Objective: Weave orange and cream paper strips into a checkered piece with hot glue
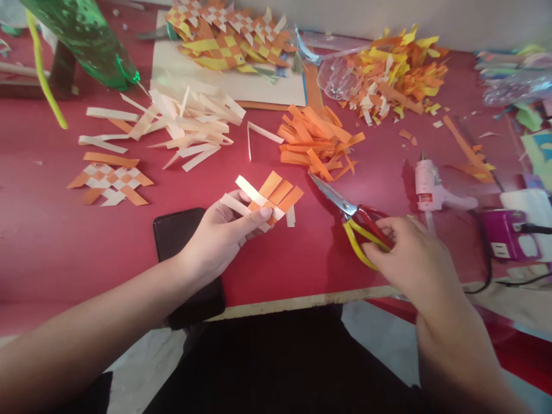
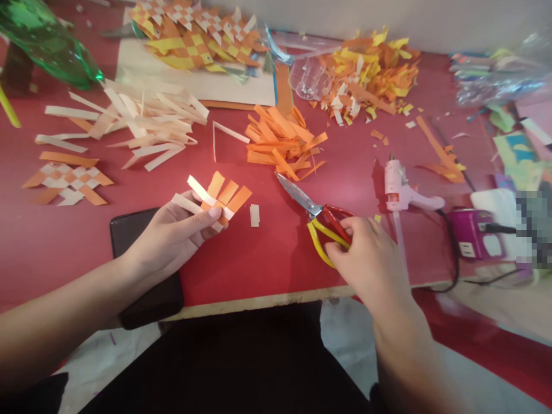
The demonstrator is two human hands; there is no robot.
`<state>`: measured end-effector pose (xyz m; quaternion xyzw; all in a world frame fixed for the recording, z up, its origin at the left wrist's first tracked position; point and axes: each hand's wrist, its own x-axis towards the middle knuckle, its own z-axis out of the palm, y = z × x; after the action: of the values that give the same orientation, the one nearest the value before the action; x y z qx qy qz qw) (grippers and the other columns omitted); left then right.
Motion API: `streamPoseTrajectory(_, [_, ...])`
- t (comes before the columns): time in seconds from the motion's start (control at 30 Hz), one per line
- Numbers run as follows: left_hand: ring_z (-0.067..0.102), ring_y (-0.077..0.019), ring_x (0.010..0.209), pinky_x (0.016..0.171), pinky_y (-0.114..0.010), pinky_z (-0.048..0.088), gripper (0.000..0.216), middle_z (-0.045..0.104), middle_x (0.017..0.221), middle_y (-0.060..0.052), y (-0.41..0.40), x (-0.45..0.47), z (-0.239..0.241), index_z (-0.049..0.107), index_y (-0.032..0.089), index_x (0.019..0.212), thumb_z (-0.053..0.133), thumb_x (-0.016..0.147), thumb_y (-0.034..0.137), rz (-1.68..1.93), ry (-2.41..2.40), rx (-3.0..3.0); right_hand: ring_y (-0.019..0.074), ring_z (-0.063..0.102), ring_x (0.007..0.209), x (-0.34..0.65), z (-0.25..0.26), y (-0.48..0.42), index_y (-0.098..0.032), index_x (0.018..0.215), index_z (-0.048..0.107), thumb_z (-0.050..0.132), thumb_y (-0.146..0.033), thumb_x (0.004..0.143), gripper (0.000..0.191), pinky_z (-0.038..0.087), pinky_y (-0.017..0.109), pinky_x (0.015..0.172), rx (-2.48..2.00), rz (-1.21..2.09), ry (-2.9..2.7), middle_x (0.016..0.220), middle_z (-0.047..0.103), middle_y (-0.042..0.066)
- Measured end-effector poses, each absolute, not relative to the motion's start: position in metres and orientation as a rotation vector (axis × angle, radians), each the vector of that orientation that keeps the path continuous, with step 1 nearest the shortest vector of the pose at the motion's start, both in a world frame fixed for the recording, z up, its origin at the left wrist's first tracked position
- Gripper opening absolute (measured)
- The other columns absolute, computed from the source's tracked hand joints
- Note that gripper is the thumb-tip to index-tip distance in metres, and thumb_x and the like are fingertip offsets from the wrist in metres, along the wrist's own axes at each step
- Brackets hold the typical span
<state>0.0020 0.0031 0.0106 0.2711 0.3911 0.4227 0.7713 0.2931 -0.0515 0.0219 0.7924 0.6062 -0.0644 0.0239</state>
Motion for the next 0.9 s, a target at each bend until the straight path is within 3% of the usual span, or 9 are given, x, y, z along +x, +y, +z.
streamPoseTrajectory(0.2, [0.064, -0.0065, 0.075, 0.071, -0.018, 0.055, 0.020, 0.053, 0.087, 0.003, 0.002, 0.004, 0.007, 0.069, 0.015, 0.062, 0.077, 0.080, 0.017, 0.971, 0.895, 0.604, 0.0143, 0.056, 0.046, 0.277, 0.036, -0.077, -0.023, 0.076, 0.056, 0.070, -0.047, 0.071, 0.028, 0.045, 0.026, 0.046, 2.624, -0.547, 2.133, 0.055, 0.058, -0.003])
streamPoseTrajectory(0.37, [0.064, -0.0075, 0.078, 0.074, -0.019, 0.054, 0.018, 0.052, 0.086, 0.002, 0.002, 0.003, 0.007, 0.069, 0.015, 0.064, 0.077, 0.080, 0.018, 1.005, 0.926, 0.704, 0.0141, 0.060, 0.053, 0.259, 0.043, -0.091, -0.021, 0.092, 0.059, 0.069, -0.050, 0.078, 0.034, 0.049, 0.025, 0.048, 2.270, -0.667, 2.527, 0.070, 0.066, 0.002])
streamPoseTrajectory(0.63, [0.068, -0.0074, 0.078, 0.081, -0.020, 0.056, 0.013, 0.056, 0.081, 0.004, 0.000, 0.005, 0.010, 0.068, 0.016, 0.071, 0.075, 0.081, 0.014, 1.045, 0.882, 0.698, 0.0141, 0.061, 0.055, 0.258, 0.038, -0.094, -0.019, 0.087, 0.060, 0.069, -0.049, 0.080, 0.032, 0.048, 0.026, 0.050, 2.175, -0.481, 2.632, 0.070, 0.065, 0.002])
streamPoseTrajectory(0.9, [0.067, -0.0065, 0.076, 0.078, -0.018, 0.057, 0.015, 0.055, 0.082, 0.003, 0.001, 0.006, 0.011, 0.068, 0.016, 0.068, 0.075, 0.081, 0.011, 1.040, 0.868, 0.706, 0.0156, 0.064, 0.060, 0.257, 0.040, -0.091, -0.020, 0.089, 0.059, 0.067, -0.046, 0.083, 0.029, 0.050, 0.027, 0.053, 2.105, -0.419, 2.725, 0.074, 0.066, 0.003])
